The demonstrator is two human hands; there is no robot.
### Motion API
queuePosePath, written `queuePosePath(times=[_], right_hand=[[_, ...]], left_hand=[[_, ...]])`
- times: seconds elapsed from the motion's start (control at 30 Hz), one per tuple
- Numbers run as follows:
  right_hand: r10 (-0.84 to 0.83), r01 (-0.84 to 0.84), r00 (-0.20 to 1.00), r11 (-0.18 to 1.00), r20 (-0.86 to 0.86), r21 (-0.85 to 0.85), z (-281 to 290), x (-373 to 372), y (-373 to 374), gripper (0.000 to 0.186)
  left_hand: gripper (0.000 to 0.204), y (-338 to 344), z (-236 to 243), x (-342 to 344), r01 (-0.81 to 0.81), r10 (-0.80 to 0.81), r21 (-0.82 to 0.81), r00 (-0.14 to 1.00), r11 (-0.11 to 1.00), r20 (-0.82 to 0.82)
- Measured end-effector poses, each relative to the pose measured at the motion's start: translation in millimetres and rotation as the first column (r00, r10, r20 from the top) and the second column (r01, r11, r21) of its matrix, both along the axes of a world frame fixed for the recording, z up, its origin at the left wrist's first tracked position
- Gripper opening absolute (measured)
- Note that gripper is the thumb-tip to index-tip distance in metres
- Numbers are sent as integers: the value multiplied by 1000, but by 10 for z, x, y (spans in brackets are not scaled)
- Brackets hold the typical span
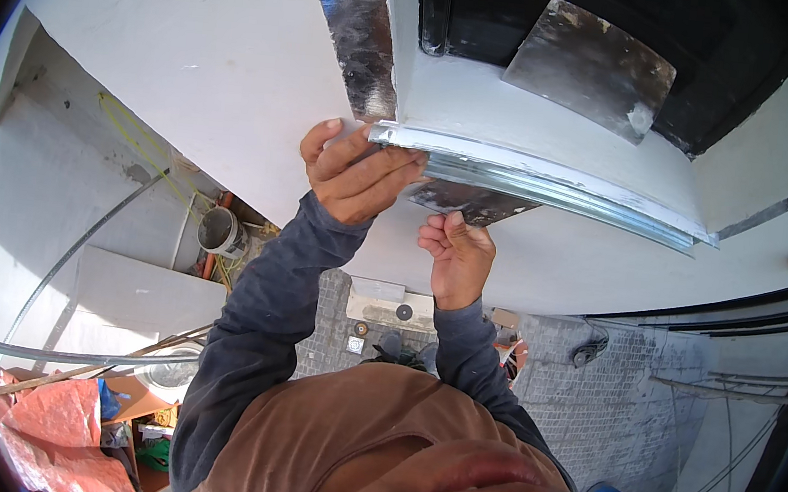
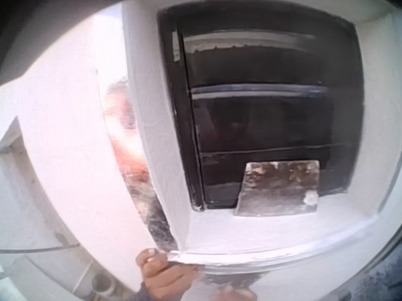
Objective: The person positions and secures a metal window frame around a wall opening using a trowel to apply and smooth material along the edges. The person repeatedly adjusts the frame and scrapes excess material from the trowel before continuing the installation.
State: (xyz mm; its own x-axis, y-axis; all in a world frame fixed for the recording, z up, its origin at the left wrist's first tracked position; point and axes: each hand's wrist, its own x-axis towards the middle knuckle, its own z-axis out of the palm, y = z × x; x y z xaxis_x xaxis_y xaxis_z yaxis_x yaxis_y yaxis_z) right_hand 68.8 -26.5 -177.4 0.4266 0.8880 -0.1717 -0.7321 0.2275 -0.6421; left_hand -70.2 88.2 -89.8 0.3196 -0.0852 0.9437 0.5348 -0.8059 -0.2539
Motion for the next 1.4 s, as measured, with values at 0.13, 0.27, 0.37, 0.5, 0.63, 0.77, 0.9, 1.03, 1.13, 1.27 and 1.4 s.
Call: queuePosePath(times=[0.13, 0.27, 0.37, 0.5, 0.63, 0.77, 0.9, 1.03, 1.13, 1.27, 1.4], right_hand=[[-107, 109, 990, 994, 93, -8, 40, -44, -28, 21], [-77, 76, 995, 997, 71, 5, 43, -127, -15, 20], [-2, 1, 1000, 1000, 24, 19, 26, -146, 18, 21], [-43, 41, 996, 999, 82, 16, 8, -123, 36, 22], [36, -39, 999, 997, 33, 69, -21, -136, 34, 22], [65, -55, 996, 985, -54, 163, -49, -91, -11, 26], [0, 12, 998, 982, -66, 189, -73, -14, -81, 28], [-151, 152, 988, 979, -18, 136, -55, -98, -92, 24], [-313, 300, 947, 942, 71, 151, 9, -178, -72, 22], [-339, 318, 917, 940, 211, 124, 117, -185, -75, 23], [-277, 270, 880, 960, 385, 74, 193, -120, -101, 26]], left_hand=[[21, 9, 47, -160, -11, 11, -2, 1000, 1000, 0], [13, 27, 25, -140, -17, 17, -6, 1000, 1000, 21], [13, 48, 8, -83, -6, 5, 18, 999, 1000, 43], [13, 33, 30, -113, -22, 22, -8, 1000, 1000, 11], [24, 21, 44, -116, 20, -21, 10, 999, 1000, 27], [18, 41, 60, -90, 11, -12, 23, 999, 1000, 43], [29, 19, 72, -127, 40, -40, 17, 999, 999, 29], [28, 19, 76, -116, 52, -53, 11, 997, 999, 51], [21, 36, 61, -80, 49, -50, 19, 994, 999, 101], [23, 41, 38, -86, 24, -26, 27, 996, 999, 89], [32, 45, 67, -174, 24, -25, 53, 999, 998, 35]])
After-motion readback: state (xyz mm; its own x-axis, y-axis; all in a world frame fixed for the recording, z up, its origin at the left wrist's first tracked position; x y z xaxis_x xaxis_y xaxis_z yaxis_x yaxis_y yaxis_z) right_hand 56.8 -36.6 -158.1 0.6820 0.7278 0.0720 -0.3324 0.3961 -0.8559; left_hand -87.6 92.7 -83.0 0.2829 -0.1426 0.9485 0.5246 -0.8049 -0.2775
